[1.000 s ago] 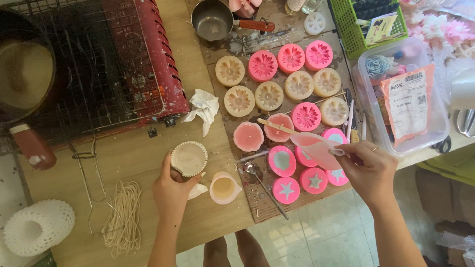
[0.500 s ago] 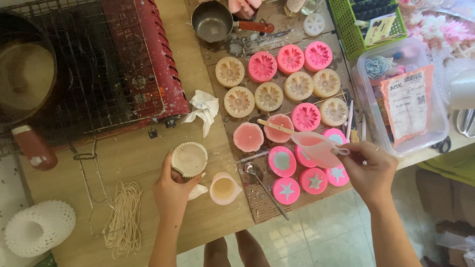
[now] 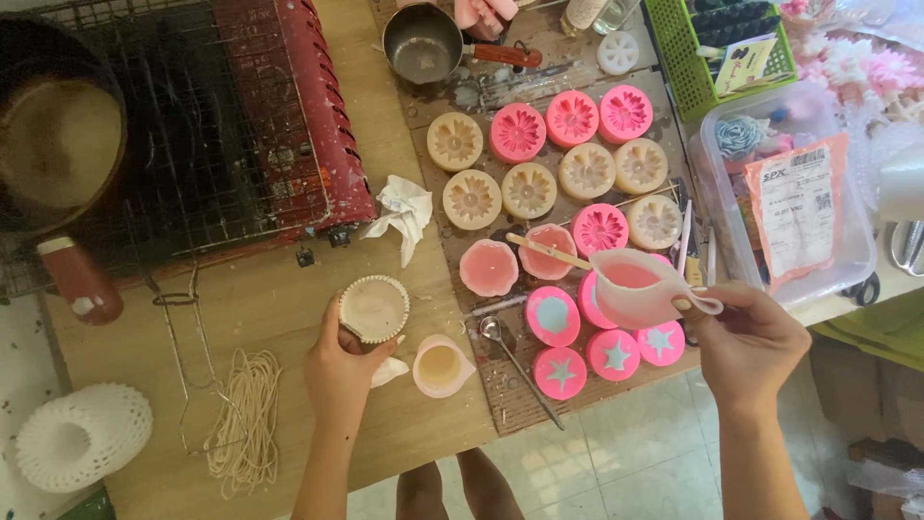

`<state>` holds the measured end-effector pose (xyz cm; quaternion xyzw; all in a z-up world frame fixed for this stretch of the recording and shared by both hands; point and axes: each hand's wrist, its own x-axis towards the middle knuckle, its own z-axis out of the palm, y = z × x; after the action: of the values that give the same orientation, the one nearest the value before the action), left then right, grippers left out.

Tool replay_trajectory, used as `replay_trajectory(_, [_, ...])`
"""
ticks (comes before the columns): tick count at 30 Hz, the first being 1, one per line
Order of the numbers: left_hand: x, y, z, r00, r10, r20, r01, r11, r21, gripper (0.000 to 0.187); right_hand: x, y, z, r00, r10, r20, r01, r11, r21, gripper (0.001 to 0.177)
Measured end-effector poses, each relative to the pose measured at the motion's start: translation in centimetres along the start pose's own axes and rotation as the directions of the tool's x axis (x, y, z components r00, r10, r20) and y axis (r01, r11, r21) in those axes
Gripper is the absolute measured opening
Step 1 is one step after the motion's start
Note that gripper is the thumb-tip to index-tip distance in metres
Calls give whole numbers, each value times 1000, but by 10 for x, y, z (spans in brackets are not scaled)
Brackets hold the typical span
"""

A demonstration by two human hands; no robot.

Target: Preparing and pouring colored wax into silicone molds to make decorative candles.

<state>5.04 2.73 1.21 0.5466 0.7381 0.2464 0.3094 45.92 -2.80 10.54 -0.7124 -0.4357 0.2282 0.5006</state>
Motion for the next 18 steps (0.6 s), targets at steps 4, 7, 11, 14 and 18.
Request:
replay_trajectory(4, [1, -1, 0, 1000, -15, 4, 15, 1000, 4, 93, -2, -5, -1, 996, -92, 6, 93, 995, -24, 14])
replay_trajectory(7, [1, 2, -2, 999, -30, 16, 30, 1000, 0, 92, -3, -22, 6, 993, -97, 66, 100, 994, -39, 12])
replay_trajectory(11, [1, 1, 0, 999, -35, 13, 35, 999, -9, 92, -6, -36, 22, 985, -139, 107, 155, 976, -156, 11])
replay_trajectory(14, [1, -3, 2, 1000, -24, 3, 24, 999, -21, 93, -6, -44, 33, 984, -109, 141, 143, 957, -252, 12])
replay_trajectory(18, [0, -1, 0, 1000, -19, 9, 19, 999, -27, 93, -6, -41, 40, 977, -80, 197, 128, 961, -246, 9])
